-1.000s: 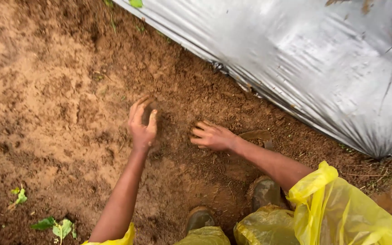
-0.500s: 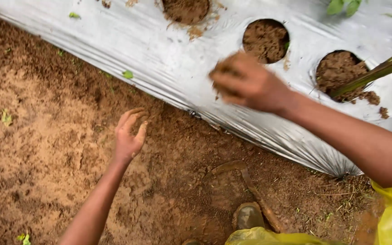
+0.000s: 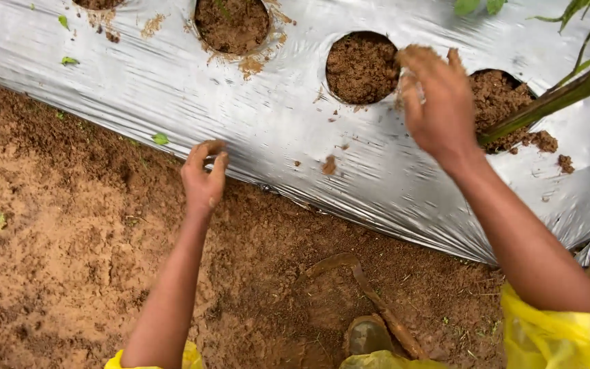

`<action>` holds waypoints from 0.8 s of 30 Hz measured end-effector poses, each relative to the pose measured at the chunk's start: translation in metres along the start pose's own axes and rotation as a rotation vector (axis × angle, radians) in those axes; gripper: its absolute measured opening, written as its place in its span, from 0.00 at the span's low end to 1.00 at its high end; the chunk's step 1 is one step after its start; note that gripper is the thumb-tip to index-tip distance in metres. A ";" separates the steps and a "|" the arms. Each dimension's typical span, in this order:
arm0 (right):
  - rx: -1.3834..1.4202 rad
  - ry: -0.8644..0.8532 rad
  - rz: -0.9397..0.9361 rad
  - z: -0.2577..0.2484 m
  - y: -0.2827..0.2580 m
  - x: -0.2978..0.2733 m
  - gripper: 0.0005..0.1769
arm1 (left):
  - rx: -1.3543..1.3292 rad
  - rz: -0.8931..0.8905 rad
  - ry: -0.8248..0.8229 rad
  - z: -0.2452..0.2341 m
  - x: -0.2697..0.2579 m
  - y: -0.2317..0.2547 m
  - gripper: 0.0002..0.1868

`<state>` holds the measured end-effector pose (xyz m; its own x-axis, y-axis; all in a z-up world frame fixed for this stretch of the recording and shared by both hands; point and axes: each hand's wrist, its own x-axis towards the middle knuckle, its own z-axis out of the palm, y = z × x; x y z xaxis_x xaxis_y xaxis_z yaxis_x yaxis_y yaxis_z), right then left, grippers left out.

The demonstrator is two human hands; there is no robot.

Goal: The person uses a hoe to loosen soil and then packs dirt around the base of plants growing through a plastic mulch sheet. They move along the row, repeating the process of hoeing and hand-packing soil for several different plants.

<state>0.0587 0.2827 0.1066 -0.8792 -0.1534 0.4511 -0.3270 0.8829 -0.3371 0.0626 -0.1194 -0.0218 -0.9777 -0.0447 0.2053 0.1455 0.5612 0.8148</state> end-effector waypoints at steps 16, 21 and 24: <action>-0.434 -0.477 -0.209 0.064 0.033 0.023 0.49 | -0.043 0.115 -0.018 -0.003 -0.014 0.003 0.14; -0.246 -0.401 -0.094 0.050 0.021 0.032 0.43 | -0.090 0.125 0.014 -0.010 -0.008 -0.007 0.14; -0.263 -0.509 -0.260 0.066 0.017 0.022 0.45 | -0.080 0.079 0.029 -0.014 -0.007 0.000 0.13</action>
<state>0.0112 0.2651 0.0562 -0.8583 -0.5127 0.0193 -0.5131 0.8580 -0.0252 0.0716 -0.1312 -0.0156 -0.9579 -0.0273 0.2858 0.2352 0.4960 0.8359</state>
